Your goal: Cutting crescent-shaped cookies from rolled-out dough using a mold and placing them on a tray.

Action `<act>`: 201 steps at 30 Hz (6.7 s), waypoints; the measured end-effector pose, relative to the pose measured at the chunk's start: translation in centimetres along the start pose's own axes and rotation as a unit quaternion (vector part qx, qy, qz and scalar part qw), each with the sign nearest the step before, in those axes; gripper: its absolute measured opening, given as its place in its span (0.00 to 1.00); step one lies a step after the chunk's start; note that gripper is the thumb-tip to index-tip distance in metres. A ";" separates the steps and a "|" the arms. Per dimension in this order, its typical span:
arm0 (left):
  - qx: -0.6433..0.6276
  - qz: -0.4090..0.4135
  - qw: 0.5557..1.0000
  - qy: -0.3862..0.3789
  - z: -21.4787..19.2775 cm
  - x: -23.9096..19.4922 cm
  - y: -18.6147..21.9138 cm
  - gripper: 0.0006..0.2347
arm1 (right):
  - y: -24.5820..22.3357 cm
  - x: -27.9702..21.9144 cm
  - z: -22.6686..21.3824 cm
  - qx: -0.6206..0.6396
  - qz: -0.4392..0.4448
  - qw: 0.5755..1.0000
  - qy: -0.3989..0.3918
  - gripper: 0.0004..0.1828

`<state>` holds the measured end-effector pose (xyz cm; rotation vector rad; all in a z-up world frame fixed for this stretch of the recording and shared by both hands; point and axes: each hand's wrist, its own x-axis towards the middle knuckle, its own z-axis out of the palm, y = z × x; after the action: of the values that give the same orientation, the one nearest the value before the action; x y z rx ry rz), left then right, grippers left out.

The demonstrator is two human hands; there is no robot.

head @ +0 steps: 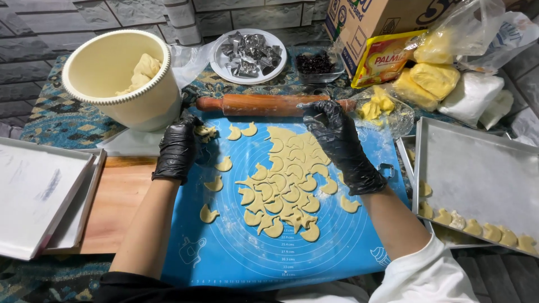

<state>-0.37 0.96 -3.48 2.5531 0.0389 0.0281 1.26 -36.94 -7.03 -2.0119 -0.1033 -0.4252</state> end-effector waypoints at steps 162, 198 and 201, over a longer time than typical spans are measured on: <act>-0.274 0.200 0.930 -0.143 11.8 -8.5 10.4 0.09 | 1.3 -10.9 1.1 -0.257 -0.258 0.931 0.007 0.11; -0.513 -0.061 0.842 -0.156 4.0 -12.2 14.8 0.27 | -10.6 -12.0 1.7 0.093 -0.109 0.939 -0.311 0.21; -0.544 -0.054 0.829 -0.120 2.7 -12.7 15.4 0.27 | -7.5 -11.2 2.9 0.028 -0.143 0.943 -0.298 0.17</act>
<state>-12.60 -13.73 2.66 1.3824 0.0505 -0.2476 -10.39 -29.65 -5.73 -2.0134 -0.7800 0.0251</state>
